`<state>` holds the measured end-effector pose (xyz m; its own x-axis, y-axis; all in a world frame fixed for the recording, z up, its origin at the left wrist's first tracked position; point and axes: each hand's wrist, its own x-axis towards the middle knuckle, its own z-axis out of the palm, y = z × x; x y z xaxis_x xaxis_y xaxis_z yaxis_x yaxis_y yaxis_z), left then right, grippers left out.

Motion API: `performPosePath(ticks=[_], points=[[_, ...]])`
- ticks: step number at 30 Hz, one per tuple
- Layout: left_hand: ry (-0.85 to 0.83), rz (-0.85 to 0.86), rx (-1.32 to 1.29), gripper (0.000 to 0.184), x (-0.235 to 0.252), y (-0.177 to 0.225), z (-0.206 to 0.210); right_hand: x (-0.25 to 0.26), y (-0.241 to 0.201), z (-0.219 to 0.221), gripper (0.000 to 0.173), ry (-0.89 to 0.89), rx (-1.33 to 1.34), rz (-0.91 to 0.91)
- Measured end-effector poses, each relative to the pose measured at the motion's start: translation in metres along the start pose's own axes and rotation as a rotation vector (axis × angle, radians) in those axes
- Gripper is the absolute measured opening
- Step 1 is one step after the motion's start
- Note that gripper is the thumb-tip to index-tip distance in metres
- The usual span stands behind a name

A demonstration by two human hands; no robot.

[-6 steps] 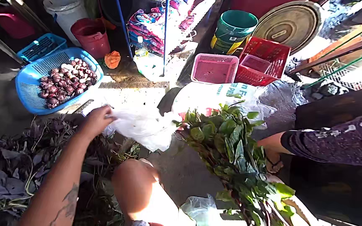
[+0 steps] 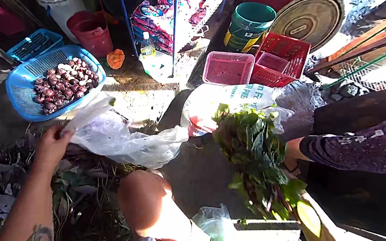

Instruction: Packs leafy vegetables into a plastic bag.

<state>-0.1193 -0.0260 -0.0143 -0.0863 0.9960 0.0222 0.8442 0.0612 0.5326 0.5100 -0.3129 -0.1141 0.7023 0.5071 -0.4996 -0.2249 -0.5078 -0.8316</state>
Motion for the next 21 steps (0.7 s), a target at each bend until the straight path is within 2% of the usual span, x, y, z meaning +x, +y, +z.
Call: performPosePath(ticks=[2, 3, 4, 6, 8, 11, 13, 17, 21], points=[[0.045, -0.096, -0.102, 0.052, -0.014, -0.015, 0.0, 0.053, 0.024, -0.002, 0.026, -0.461, 0.166, -0.49], [0.06, -0.139, -0.15, 0.054, -0.021, -0.02, 0.002, 0.064, 0.013, 0.016, 0.029, -0.483, 0.203, -0.455], [0.068, -0.19, -0.197, 0.055, -0.028, -0.022, 0.005, 0.069, -0.006, 0.037, 0.031, -0.444, 0.201, -0.331], [0.093, -0.27, -0.315, 0.054, -0.04, -0.026, 0.012, 0.096, -0.034, 0.079, 0.025, -0.371, 0.157, -0.173], [0.127, -0.33, -0.441, 0.051, -0.049, -0.029, 0.02, 0.135, -0.043, 0.123, 0.033, -0.268, 0.094, -0.162], [0.183, -0.387, -0.55, 0.05, -0.058, -0.03, 0.028, 0.192, -0.04, 0.193, 0.083, -0.141, 0.023, -0.128], [0.224, -0.425, -0.589, 0.05, -0.063, -0.032, 0.032, 0.212, -0.028, 0.232, 0.094, -0.141, -0.088, -0.129], [0.268, -0.481, -0.662, 0.046, -0.07, -0.03, 0.033, 0.22, -0.01, 0.282, 0.096, -0.279, -0.358, -0.095], [0.274, -0.545, -0.858, 0.043, -0.075, -0.022, 0.028, 0.218, -0.029, 0.284, 0.085, -0.333, -0.64, -0.186]])
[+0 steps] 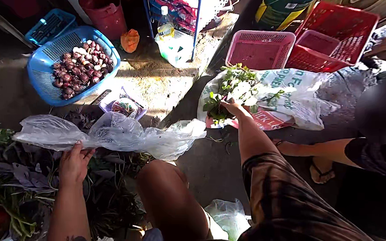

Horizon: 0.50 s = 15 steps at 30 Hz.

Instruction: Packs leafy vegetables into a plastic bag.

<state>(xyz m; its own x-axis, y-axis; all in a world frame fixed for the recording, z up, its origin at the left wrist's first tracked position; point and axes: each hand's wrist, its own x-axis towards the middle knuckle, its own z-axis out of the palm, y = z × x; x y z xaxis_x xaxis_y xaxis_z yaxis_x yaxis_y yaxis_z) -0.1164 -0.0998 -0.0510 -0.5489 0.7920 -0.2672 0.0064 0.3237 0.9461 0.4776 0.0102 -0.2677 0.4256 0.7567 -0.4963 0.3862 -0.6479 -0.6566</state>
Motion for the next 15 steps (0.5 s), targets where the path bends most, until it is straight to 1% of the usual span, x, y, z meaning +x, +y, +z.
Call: performPosePath(ticks=[2, 3, 4, 5, 6, 7, 8, 9, 10, 11, 12, 13, 15], points=[[-0.017, -0.041, -0.083, 0.045, -0.004, 0.006, 0.003, -0.013, -0.011, -0.005, 0.083, 0.041, -0.154, -0.042], [-0.029, -0.049, -0.113, 0.046, -0.006, 0.009, 0.005, -0.028, -0.022, -0.004, 0.085, 0.073, -0.179, -0.101], [-0.043, -0.05, -0.141, 0.046, -0.009, 0.012, 0.008, -0.049, -0.036, 0.001, 0.083, 0.083, -0.16, -0.205], [-0.061, -0.043, -0.168, 0.046, -0.013, 0.017, 0.013, -0.073, -0.049, 0.01, 0.08, 0.039, -0.115, -0.353], [-0.081, -0.033, -0.193, 0.046, -0.017, 0.022, 0.018, -0.101, -0.063, 0.022, 0.08, -0.097, -0.047, -0.495], [-0.106, -0.023, -0.216, 0.045, -0.023, 0.029, 0.023, -0.13, -0.073, 0.038, 0.081, -0.284, -0.01, -0.607], [-0.134, -0.01, -0.236, 0.045, -0.029, 0.037, 0.027, -0.156, -0.083, 0.055, 0.083, -0.481, -0.027, -0.679], [-0.165, 0.01, -0.249, 0.044, -0.034, 0.046, 0.03, -0.178, -0.093, 0.071, 0.081, -0.643, -0.096, -0.727], [-0.183, 0.037, -0.262, 0.042, -0.039, 0.058, 0.029, -0.191, -0.103, 0.085, 0.068, -0.739, -0.198, -0.773], [-0.193, 0.075, -0.259, 0.041, -0.044, 0.07, 0.026, -0.197, -0.113, 0.094, 0.05, -0.76, -0.29, -0.808], [-0.192, 0.127, -0.235, 0.038, -0.048, 0.082, 0.018, -0.198, -0.124, 0.097, 0.035, -0.712, -0.342, -0.839], [-0.168, 0.193, -0.192, 0.032, -0.052, 0.095, 0.009, -0.195, -0.139, 0.093, 0.03, -0.626, -0.362, -0.869], [-0.1, 0.317, -0.114, 0.026, -0.058, 0.114, -0.02, -0.192, -0.184, 0.071, 0.03, -0.403, -0.377, -0.926]])
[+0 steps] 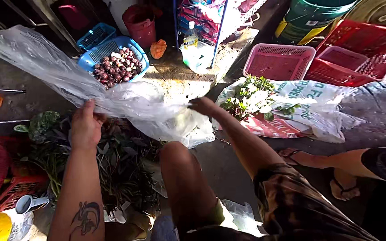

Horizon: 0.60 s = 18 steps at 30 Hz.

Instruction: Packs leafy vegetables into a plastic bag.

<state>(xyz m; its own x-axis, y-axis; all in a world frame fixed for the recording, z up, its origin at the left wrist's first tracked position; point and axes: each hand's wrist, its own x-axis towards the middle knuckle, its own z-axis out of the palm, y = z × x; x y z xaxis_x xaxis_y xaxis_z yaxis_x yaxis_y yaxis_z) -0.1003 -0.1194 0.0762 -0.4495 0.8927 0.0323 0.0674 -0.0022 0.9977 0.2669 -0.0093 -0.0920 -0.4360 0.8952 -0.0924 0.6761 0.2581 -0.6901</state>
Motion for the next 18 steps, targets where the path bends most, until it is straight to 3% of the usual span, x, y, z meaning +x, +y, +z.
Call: performPosePath(ticks=[2, 6, 9, 12, 14, 16, 18], points=[[0.067, 0.068, 0.044, 0.028, -0.006, 0.016, -0.036, 0.019, -0.03, -0.045, 0.03, 0.19, -0.123, 0.025], [0.24, 0.078, 0.068, 0.028, -0.028, 0.024, -0.115, 0.037, -0.142, -0.109, 0.038, 0.376, -0.266, 0.135], [0.269, -0.043, 0.46, 0.038, -0.057, 0.007, -0.164, 0.057, -0.232, -0.115, 0.03, 0.443, -0.153, -0.019], [-0.063, -0.259, 0.888, 0.048, -0.097, -0.01, -0.189, 0.082, -0.328, -0.079, 0.036, 0.425, -0.036, -0.322], [-0.322, -0.375, 1.108, 0.051, -0.119, -0.022, -0.194, 0.093, -0.395, -0.03, 0.037, 0.337, -0.03, -0.515], [-0.515, -0.41, 1.213, 0.053, -0.141, -0.032, -0.197, 0.088, -0.456, 0.028, 0.038, 0.177, -0.09, -0.651], [-0.637, -0.377, 1.155, 0.048, -0.166, -0.032, -0.2, 0.077, -0.504, 0.088, 0.039, -0.006, -0.176, -0.774]])
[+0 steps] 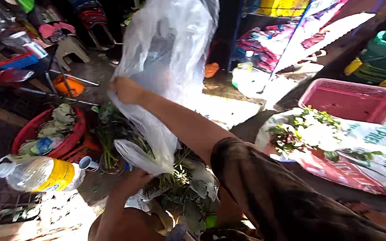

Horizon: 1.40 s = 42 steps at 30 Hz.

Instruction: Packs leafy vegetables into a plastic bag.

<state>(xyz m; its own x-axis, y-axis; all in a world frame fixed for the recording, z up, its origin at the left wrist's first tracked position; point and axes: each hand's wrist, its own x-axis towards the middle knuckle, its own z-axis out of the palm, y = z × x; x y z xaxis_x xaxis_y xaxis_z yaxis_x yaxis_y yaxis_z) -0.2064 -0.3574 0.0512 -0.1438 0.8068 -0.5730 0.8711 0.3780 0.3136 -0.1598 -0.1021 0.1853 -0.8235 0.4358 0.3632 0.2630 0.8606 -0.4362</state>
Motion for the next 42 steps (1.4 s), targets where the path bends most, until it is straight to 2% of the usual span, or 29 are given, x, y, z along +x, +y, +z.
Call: performPosePath(ticks=[3, 5, 6, 8, 10, 12, 13, 17, 19, 20, 22, 24, 25, 27, 28, 29, 30, 32, 34, 37, 40, 42], points=[[-0.097, 0.117, -0.196, 0.048, -0.036, -0.005, 0.004, 0.023, -0.051, 0.087, 0.041, -0.199, 0.036, -0.267], [-0.057, 0.257, -0.33, 0.044, -0.062, -0.023, 0.003, 0.021, -0.072, 0.149, 0.038, -0.282, 0.099, -0.422], [0.07, 0.333, -0.372, 0.039, -0.075, -0.034, 0.004, 0.013, -0.081, 0.177, 0.033, -0.331, 0.125, -0.468], [0.5, 0.373, -0.377, 0.033, -0.089, -0.057, 0.002, -0.018, -0.092, 0.223, 0.027, -0.437, 0.192, -0.505], [0.91, 0.202, -0.246, 0.038, -0.081, -0.084, -0.003, -0.056, -0.098, 0.252, 0.026, -0.553, 0.26, -0.515], [1.104, -0.004, -0.221, 0.049, -0.059, -0.123, -0.003, -0.088, -0.103, 0.278, 0.026, -0.697, 0.259, -0.514], [1.151, -0.075, -0.292, 0.054, -0.046, -0.142, 0.001, -0.102, -0.104, 0.288, 0.029, -0.745, 0.272, -0.524], [1.133, -0.251, -1.006, 0.065, -0.015, -0.18, 0.003, -0.154, -0.093, 0.301, 0.04, -0.833, 0.362, -0.559], [1.187, -0.314, -1.084, 0.065, -0.012, -0.19, -0.002, -0.165, -0.088, 0.283, 0.048, -0.824, 0.402, -0.476], [1.195, -0.336, -1.051, 0.062, -0.011, -0.194, -0.002, -0.169, -0.085, 0.269, 0.05, -0.74, 0.441, -0.414], [1.206, -0.326, -0.968, 0.057, -0.008, -0.198, 0.0, -0.169, -0.076, 0.24, 0.043, -0.42, 0.477, -0.264], [1.248, -0.287, -0.904, 0.06, -0.006, -0.197, -0.002, -0.16, -0.06, 0.228, 0.033, -0.045, 0.414, -0.072], [1.278, -0.27, -0.884, 0.066, -0.008, -0.194, -0.004, -0.154, -0.049, 0.223, 0.035, 0.048, 0.36, 0.025], [1.341, -0.217, -0.912, 0.077, -0.016, -0.186, -0.01, -0.144, -0.029, 0.214, 0.063, -0.021, 0.249, 0.246], [1.363, -0.185, -0.956, 0.077, -0.023, -0.183, -0.012, -0.141, -0.022, 0.212, 0.078, -0.153, 0.213, 0.342], [1.367, -0.158, -1.012, 0.071, -0.029, -0.182, -0.014, -0.14, -0.016, 0.213, 0.083, -0.295, 0.189, 0.405], [1.344, -0.15, -1.074, 0.062, -0.036, -0.184, -0.015, -0.139, -0.011, 0.218, 0.077, -0.422, 0.183, 0.438], [1.217, -0.176, -1.124, 0.045, -0.048, -0.194, -0.013, -0.136, 0.001, 0.23, 0.05, -0.576, 0.234, 0.439], [1.063, -0.242, -0.988, 0.038, -0.059, -0.211, -0.008, -0.133, 0.009, 0.234, 0.036, -0.541, 0.318, 0.453], [0.861, -0.494, -0.501, 0.03, -0.083, -0.229, -0.008, -0.125, 0.026, 0.228, 0.026, -0.212, 0.571, 0.528], [0.728, -0.776, -0.167, 0.034, -0.105, -0.237, -0.003, -0.118, 0.036, 0.199, 0.026, 0.089, 0.851, 0.607], [0.737, -0.871, -0.102, 0.052, -0.114, -0.247, 0.002, -0.117, 0.043, 0.183, 0.024, 0.19, 0.979, 0.663]])
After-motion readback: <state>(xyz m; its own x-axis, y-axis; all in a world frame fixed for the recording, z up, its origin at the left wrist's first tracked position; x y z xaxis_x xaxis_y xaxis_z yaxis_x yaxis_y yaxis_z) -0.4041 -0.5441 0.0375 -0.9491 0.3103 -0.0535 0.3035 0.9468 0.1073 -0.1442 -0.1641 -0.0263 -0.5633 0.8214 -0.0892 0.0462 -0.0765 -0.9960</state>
